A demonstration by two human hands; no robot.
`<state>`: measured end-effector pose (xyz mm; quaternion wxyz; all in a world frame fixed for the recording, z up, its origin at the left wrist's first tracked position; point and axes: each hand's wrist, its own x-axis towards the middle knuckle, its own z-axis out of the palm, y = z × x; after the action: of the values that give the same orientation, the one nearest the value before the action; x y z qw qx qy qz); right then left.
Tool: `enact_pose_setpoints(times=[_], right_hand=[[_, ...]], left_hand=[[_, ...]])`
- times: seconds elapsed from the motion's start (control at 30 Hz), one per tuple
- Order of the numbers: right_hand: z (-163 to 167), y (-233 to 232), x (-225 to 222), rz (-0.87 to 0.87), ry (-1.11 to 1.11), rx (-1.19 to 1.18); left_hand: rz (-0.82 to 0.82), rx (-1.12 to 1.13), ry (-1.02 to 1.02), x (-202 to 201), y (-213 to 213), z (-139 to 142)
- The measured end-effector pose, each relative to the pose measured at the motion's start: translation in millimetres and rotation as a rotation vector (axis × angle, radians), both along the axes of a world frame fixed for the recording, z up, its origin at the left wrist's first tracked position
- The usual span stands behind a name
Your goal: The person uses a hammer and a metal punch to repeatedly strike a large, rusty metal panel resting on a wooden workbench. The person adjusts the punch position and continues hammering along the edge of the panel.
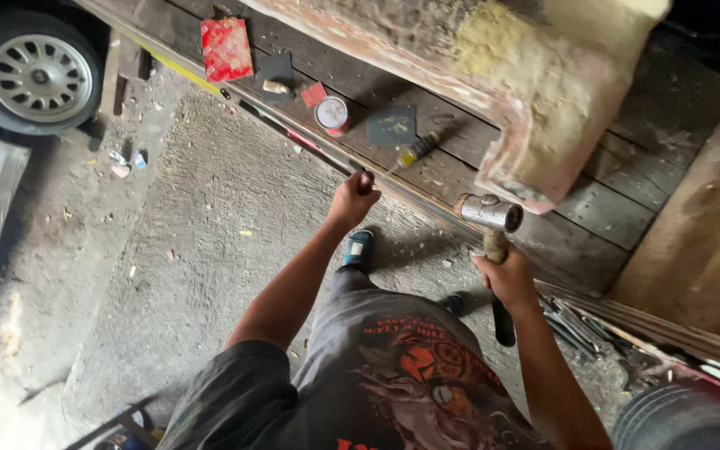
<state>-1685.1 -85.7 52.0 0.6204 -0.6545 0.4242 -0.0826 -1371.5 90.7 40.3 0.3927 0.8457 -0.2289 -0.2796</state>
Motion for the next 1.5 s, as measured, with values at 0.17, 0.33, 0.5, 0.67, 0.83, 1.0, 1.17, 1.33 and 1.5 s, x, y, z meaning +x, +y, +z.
enact_pose_setpoints(times=[0.17,0.33,0.5,0.67,0.83,1.0,1.17,1.33,1.5], right_hand=[[-46,15,67,-0.037,0.132,-0.049],[-96,9,125,-0.101,0.217,-0.045],[-135,-14,153,-0.232,0.069,0.127],[-168,-36,159,-0.315,0.053,0.166],[-183,-43,158,-0.372,-0.038,0.234],[-185,-42,159,-0.404,-0.022,0.262],[-187,-42,157,-0.348,-0.007,0.28],[-193,-43,154,-0.32,-0.043,0.27],[-190,-42,157,-0.341,-0.05,0.292]], left_hand=[[-0.173,-0.147,0.002,70,-33,-36],[-0.289,0.021,0.066,119,-79,-81],[-0.299,-0.065,-0.138,132,-119,-109],[-0.35,0.048,-0.209,129,-154,-134],[-0.479,0.106,-0.333,127,-185,-151],[-0.566,0.173,-0.544,127,-200,-148],[-0.397,0.0,-0.557,114,-178,-136],[-0.413,-0.063,-0.442,93,-147,-127],[-0.441,0.21,-0.152,78,-156,-125]])
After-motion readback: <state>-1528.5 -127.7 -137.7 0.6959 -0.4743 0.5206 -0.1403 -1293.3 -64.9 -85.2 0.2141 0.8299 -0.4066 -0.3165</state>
